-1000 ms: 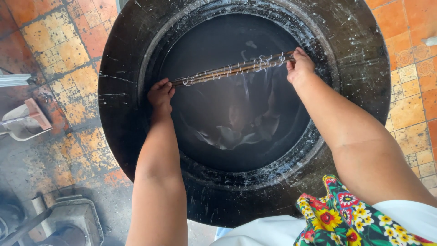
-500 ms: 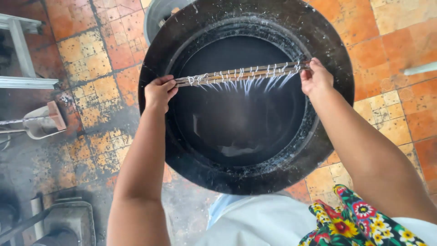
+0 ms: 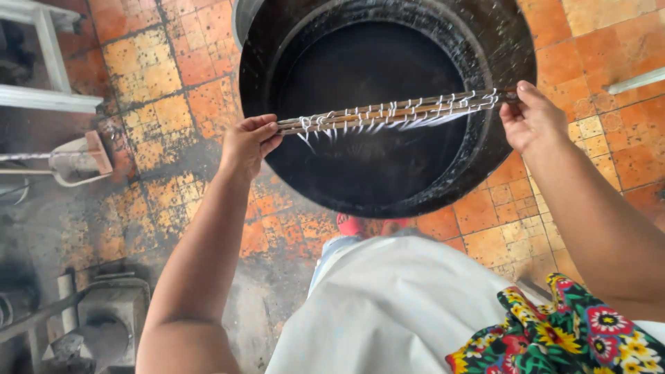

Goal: Manufacturing candles by repeatedly dipping racks of cotton wicks into a large vat of molten wax and hanging them to cool.

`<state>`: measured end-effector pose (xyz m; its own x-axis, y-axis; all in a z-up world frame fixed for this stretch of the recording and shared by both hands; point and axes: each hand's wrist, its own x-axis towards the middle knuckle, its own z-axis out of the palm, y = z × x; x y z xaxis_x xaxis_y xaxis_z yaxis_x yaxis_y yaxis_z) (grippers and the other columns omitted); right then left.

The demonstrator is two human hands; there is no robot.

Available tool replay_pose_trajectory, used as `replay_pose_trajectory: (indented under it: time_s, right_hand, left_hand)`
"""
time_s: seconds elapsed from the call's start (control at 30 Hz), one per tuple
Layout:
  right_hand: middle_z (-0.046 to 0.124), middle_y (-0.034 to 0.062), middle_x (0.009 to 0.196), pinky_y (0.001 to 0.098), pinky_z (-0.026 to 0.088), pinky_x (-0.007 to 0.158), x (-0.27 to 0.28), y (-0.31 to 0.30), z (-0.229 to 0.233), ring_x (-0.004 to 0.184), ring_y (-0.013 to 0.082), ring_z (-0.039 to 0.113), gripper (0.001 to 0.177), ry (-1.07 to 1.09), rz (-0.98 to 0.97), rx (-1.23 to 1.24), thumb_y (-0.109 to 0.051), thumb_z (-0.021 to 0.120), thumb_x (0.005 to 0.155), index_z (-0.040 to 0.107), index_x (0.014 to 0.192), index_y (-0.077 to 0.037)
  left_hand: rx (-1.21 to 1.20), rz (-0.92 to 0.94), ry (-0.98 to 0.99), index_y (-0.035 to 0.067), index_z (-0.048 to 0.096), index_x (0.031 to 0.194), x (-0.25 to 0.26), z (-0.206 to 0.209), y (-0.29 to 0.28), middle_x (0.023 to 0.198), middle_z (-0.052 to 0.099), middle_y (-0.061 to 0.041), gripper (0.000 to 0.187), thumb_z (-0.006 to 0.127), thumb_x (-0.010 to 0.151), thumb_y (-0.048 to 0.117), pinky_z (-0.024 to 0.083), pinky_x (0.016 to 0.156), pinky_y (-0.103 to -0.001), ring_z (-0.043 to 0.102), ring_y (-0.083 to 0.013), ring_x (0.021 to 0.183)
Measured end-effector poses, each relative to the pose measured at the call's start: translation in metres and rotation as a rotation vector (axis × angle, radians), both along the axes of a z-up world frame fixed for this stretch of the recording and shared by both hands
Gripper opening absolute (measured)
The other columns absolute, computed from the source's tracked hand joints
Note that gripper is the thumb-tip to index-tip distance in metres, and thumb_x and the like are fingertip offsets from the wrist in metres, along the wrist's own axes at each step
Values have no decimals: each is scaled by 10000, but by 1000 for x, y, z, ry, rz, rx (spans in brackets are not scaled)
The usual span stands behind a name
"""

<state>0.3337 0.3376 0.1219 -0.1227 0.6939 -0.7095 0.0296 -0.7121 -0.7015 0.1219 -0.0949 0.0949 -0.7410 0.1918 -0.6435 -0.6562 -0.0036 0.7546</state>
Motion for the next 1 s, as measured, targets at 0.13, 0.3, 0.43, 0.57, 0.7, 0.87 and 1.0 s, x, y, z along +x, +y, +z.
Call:
replay_pose_trajectory:
  time_s: [0.13,0.3,0.43,0.57,0.7,0.87,1.0]
  right_hand:
    - [778,107,1040,190,677,644,31,-10,-19,826,164,754,124,-13,14,-11,-62,806,883,774,1002,-82]
    - [776,52,1071,179,677,661,71,-32,-27,870,143,750,60,-84,58,15,-84,804,894,774,929,-122]
    - [771,76,1082,182,669,652,100,-42,-38,873,148,741,103,-83,83,17,-76,806,882,772,969,-120]
    - [746,56,1010,211,644,662,114,-51,-43,894,143,704,148,-61,146,18,-104,832,877,751,999,-125]
    - [749,37,966,225,589,647,120,-46,-67,857,139,685,112,-28,169,10,-101,805,907,764,991,-163]
    - [729,49,907,229,559,604,124,-40,-84,783,140,652,128,-39,177,52,-114,823,898,747,999,-138]
    - [706,42,879,249,534,592,127,-45,-82,731,140,624,142,-73,208,98,-119,810,923,711,1023,-133]
  left_hand:
    - [4,-7,-16,-4,722,1080,19,-6,-15,984,705,-105,158,712,923,-25,656,843,-271,732,-210,918]
    - [-16,-1,-64,0,724,1091,56,-2,-34,1006,718,-113,157,703,936,-5,654,857,-270,740,-217,930]
    - [44,-8,-56,-12,721,1085,77,-13,-50,977,720,-110,164,712,922,-27,658,808,-271,738,-203,875]
    - [44,-1,-50,10,718,1083,89,-25,-62,984,728,-104,165,725,919,-6,658,767,-267,738,-189,878]
    - [55,20,-26,15,735,1056,94,-45,-66,964,726,-92,152,755,909,47,665,735,-295,732,-186,874]
    - [-5,16,-33,21,730,1017,98,-54,-65,888,731,-100,94,741,936,67,661,670,-281,745,-191,774]
    - [-60,-6,-43,12,717,1029,101,-52,-65,930,762,-131,111,735,938,74,666,691,-304,774,-222,830]
